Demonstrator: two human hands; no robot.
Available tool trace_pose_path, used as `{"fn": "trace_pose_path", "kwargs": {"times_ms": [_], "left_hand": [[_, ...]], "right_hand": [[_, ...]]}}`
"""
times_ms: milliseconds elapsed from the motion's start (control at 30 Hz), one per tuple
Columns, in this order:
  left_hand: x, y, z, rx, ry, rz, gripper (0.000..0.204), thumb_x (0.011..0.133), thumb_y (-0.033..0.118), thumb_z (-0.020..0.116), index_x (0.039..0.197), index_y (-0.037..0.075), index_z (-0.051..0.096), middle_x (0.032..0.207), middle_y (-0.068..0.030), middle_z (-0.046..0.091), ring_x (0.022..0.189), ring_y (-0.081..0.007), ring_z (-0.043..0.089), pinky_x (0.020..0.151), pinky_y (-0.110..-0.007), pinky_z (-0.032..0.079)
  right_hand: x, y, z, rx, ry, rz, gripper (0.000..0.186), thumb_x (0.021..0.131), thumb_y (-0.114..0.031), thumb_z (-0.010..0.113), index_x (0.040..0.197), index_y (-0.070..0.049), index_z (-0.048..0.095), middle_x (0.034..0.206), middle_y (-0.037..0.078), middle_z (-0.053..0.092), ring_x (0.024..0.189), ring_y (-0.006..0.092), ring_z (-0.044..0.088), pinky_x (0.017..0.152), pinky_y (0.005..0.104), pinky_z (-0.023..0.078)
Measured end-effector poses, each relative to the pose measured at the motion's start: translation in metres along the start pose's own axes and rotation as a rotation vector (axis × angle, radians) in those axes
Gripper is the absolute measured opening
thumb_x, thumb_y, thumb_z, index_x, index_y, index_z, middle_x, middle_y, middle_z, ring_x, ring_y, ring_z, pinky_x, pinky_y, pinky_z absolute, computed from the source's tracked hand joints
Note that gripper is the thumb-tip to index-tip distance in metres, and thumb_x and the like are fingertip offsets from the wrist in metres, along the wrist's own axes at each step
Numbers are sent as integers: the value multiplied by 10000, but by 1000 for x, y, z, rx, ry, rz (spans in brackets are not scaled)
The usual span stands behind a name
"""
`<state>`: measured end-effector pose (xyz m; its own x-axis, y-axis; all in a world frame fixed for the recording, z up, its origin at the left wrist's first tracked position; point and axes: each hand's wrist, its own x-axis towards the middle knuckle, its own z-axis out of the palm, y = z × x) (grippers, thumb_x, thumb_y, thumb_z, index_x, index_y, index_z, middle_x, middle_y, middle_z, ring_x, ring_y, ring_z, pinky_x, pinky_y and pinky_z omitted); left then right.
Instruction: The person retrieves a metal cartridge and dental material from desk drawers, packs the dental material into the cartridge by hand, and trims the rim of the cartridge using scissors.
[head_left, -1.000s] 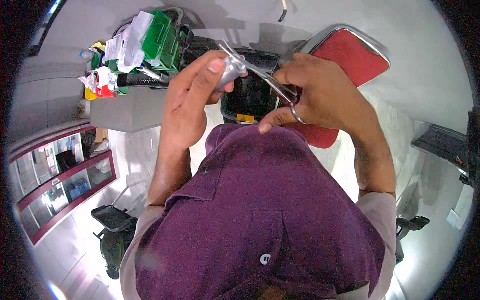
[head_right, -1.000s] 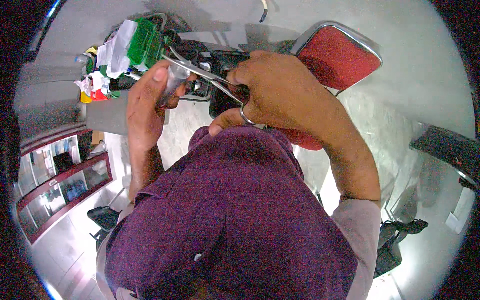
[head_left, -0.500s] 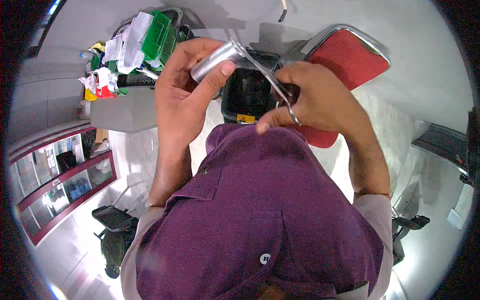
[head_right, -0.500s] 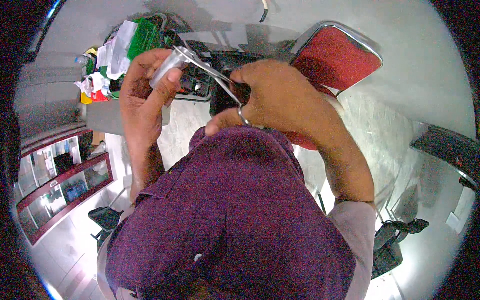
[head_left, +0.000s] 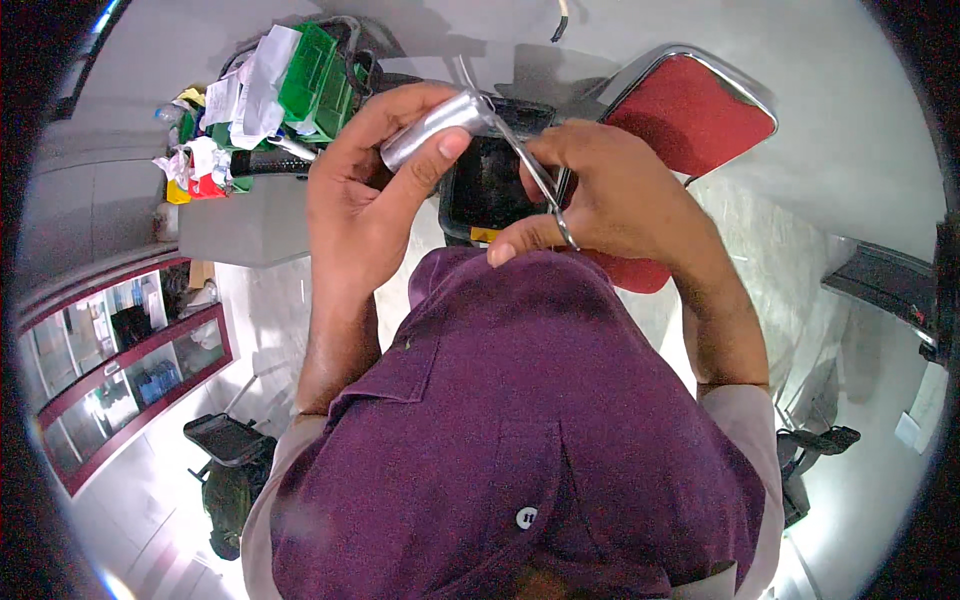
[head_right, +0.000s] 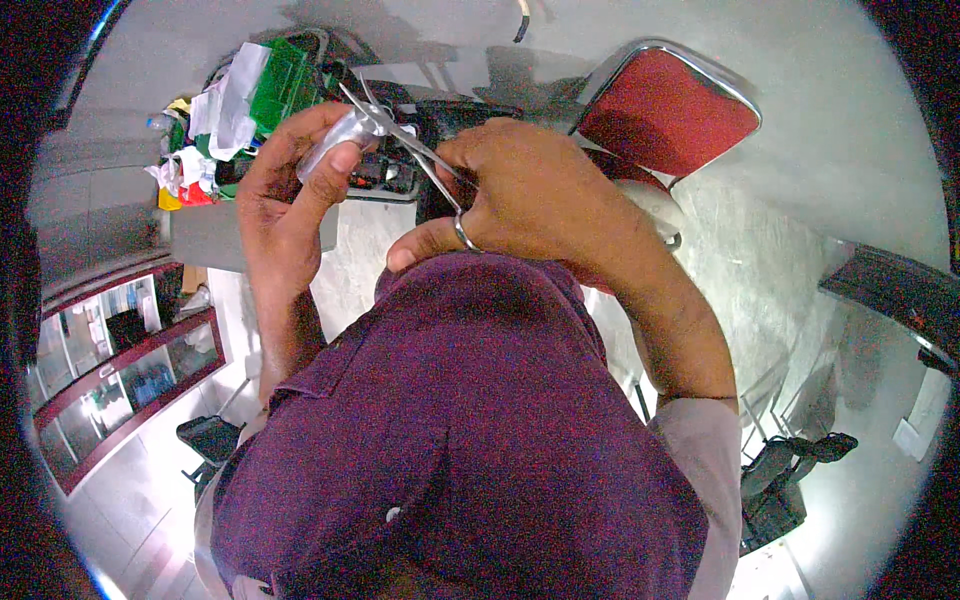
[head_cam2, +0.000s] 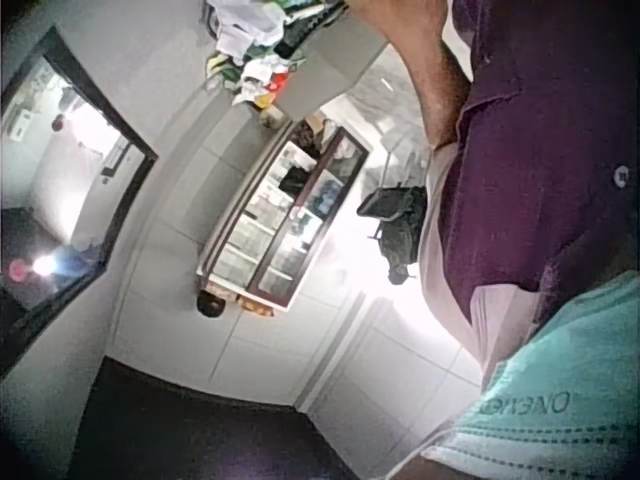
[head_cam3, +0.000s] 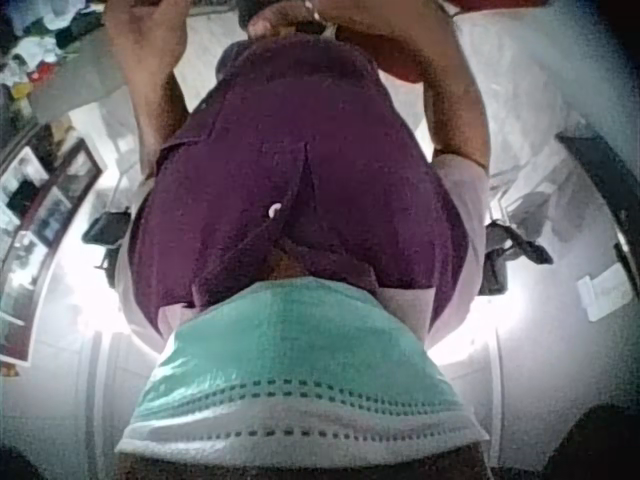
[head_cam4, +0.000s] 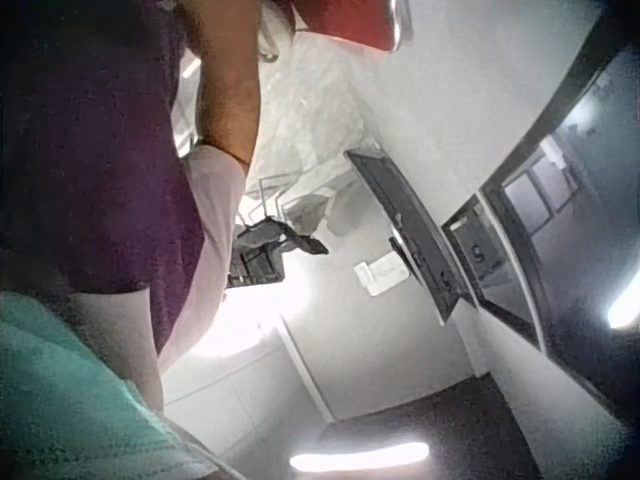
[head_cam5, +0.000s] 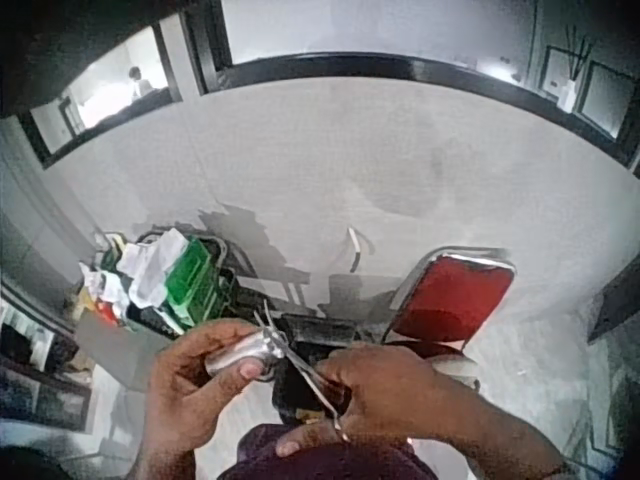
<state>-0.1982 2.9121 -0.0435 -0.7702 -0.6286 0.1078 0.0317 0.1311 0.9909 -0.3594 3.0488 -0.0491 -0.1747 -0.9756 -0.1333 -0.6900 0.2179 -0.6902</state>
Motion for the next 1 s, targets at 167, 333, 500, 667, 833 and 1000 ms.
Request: {"fn": "trace_pose_path", "kwargs": {"times_ms": [167,333,500,667,833,1000], "left_hand": [[1,1,-5,31,16,-18,252,925,159,636,1118,-3,631,952,-46,660,855,-96,597,758,-213,444],[5,-1,-15,-60,3,-33,262,941,220,615,1087,4,649,805,-1,628,726,-60,531,651,-191,387],[8,-1,-12,66,24,60,259,915,181,655,1108,14,609,884,-1,602,763,-52,508,657,-192,388],[8,-5,-7,3,77,58,295,868,92,700,1134,21,592,962,-13,614,853,-70,543,741,-202,427],[8,-7,-8,-16,53,47,313,858,86,711,1139,19,592,1003,-26,630,908,-88,569,798,-217,446],[6,-7,-7,11,21,82,331,851,94,720,1148,21,593,1042,-42,639,951,-98,583,812,-224,456]], "right_hand": [[-1,6,8,-58,167,-115,592,546,-547,838,716,-33,597,728,118,605,725,320,601,641,392,458],[-2,6,10,-6,194,-139,533,578,-482,848,682,-26,591,638,108,569,642,296,580,583,377,438],[-2,0,5,79,97,-44,513,671,-558,769,749,-58,683,687,164,626,674,363,630,640,435,494],[-4,-1,6,153,11,25,589,554,-511,868,764,-27,606,702,99,582,672,258,579,610,354,440],[-2,-1,10,101,12,-51,629,542,-531,871,811,-30,605,770,101,587,741,259,584,655,355,449],[5,-6,3,160,-42,11,688,588,-679,765,721,-25,602,778,180,623,768,370,624,709,435,481]]}}
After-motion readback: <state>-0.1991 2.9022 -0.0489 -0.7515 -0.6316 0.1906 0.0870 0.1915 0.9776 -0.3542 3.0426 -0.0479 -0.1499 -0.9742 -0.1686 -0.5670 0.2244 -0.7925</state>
